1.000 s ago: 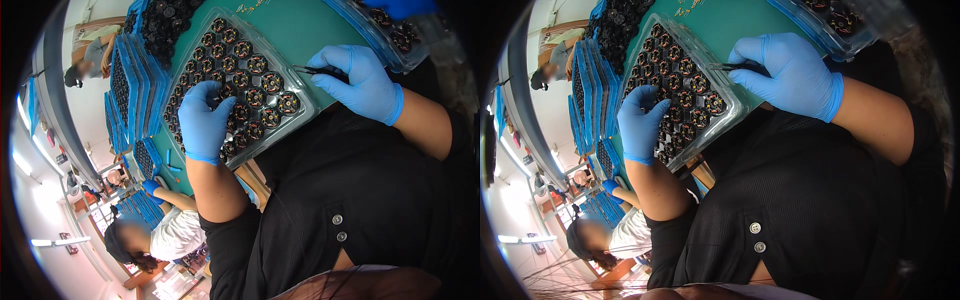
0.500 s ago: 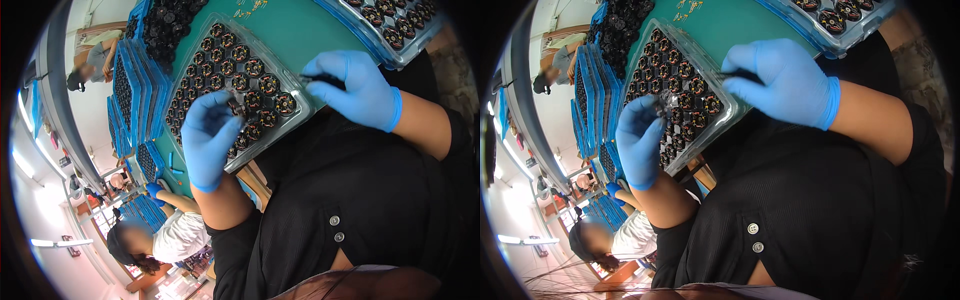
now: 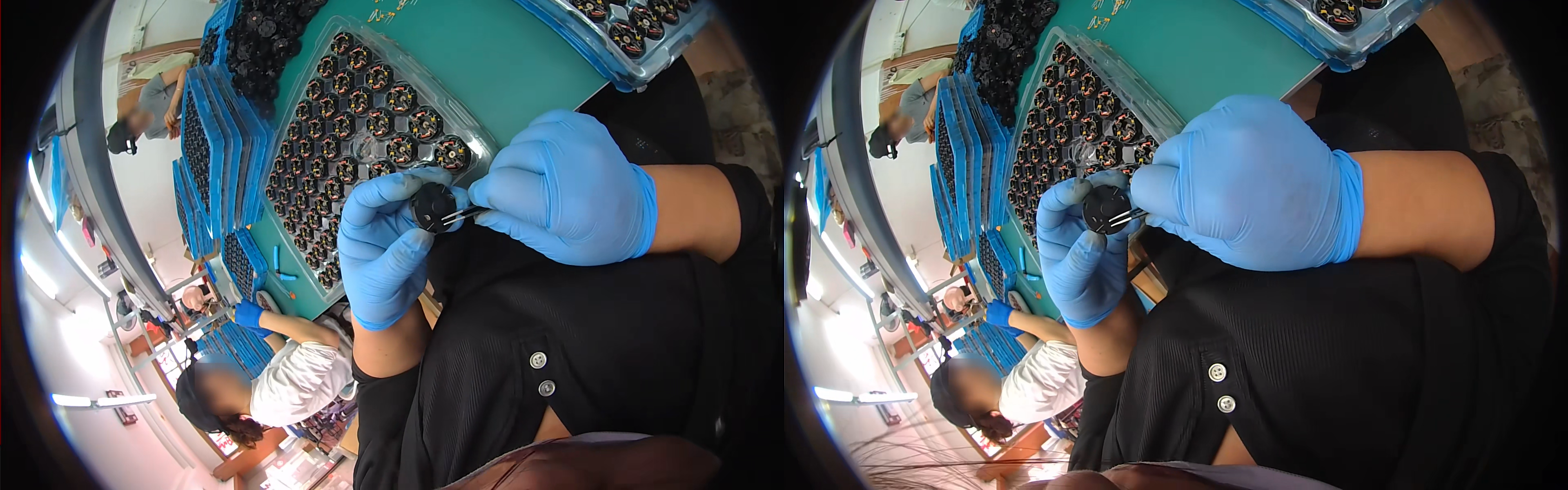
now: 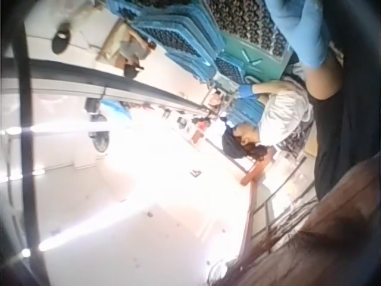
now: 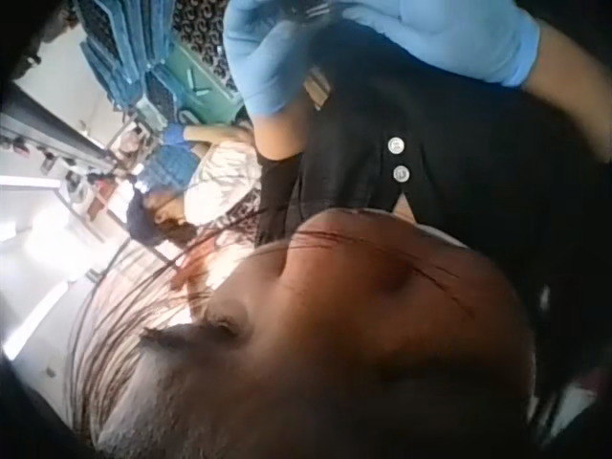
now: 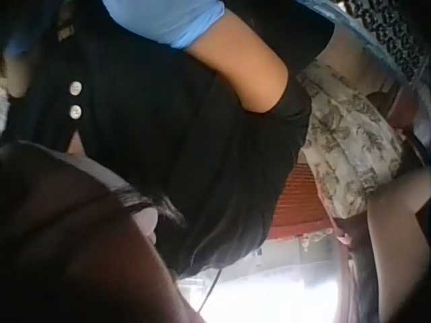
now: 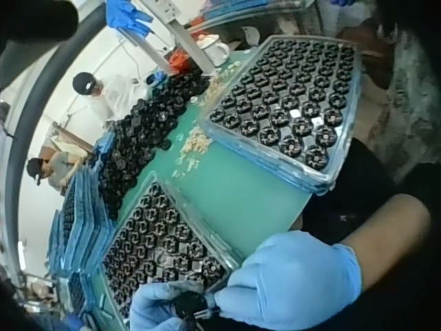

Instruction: Inspecting and arranging small electronic components into trays using tweezers.

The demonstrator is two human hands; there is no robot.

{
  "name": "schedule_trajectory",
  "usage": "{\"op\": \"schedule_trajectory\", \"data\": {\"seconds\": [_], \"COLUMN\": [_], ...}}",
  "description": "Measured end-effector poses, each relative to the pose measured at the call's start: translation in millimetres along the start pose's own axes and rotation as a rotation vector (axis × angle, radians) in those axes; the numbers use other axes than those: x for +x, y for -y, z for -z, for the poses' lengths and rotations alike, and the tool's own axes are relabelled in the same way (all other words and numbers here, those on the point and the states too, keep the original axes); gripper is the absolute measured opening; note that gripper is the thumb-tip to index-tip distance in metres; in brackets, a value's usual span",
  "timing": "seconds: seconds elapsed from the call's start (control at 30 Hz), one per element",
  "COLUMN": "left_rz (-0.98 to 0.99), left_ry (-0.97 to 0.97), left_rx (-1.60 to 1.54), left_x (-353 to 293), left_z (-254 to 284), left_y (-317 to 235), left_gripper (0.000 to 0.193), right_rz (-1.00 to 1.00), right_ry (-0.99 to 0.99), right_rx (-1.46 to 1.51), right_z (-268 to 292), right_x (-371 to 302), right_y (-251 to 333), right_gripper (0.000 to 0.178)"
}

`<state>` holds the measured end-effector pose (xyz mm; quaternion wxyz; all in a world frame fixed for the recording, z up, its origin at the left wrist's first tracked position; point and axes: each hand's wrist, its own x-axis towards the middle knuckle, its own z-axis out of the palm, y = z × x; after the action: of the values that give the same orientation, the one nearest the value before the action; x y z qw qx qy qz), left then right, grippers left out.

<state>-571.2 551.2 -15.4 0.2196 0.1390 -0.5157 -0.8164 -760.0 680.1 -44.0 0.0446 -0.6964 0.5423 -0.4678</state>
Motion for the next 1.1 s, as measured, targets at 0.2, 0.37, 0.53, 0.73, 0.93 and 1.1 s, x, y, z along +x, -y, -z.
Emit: {"op": "schedule_trajectory", "data": {"seconds": [0.2, 0.37, 0.53, 0.73, 0.93, 1.1], "left_rz": [-0.057, -0.110, -0.122, -0.151, -0.165, -0.077], "left_ry": [-0.011, -0.014, -0.041, -0.033, -0.036, -0.081], "left_rx": [0.024, 0.095, 0.126, 0.129, 0.168, 0.093], "left_x": [-3, -4, -5, -5, -5, -5], "left_z": [-6, -11, -13, -14, -11, -10], "left_y": [2, 5, 7, 10, 11, 10], "left_gripper": [0.042, 0.040, 0.040, 0.039, 0.039, 0.040], "right_rz": [0.081, 0.105, 0.090, 0.065, 0.054, 0.032], "right_ry": [-0.061, -0.011, -0.039, -0.016, -0.033, -0.003], "right_rx": [-0.102, -0.189, -0.165, -0.126, -0.093, -0.067], "right_z": [1, 2, 2, 1, -3, 0], "right_x": [-1, -1, 0, 1, 2, 2], "right_y": [3, 6, 7, 6, 4, 4], "right_gripper": [0.027, 0.023, 0.021, 0.018, 0.016, 0.017]}}
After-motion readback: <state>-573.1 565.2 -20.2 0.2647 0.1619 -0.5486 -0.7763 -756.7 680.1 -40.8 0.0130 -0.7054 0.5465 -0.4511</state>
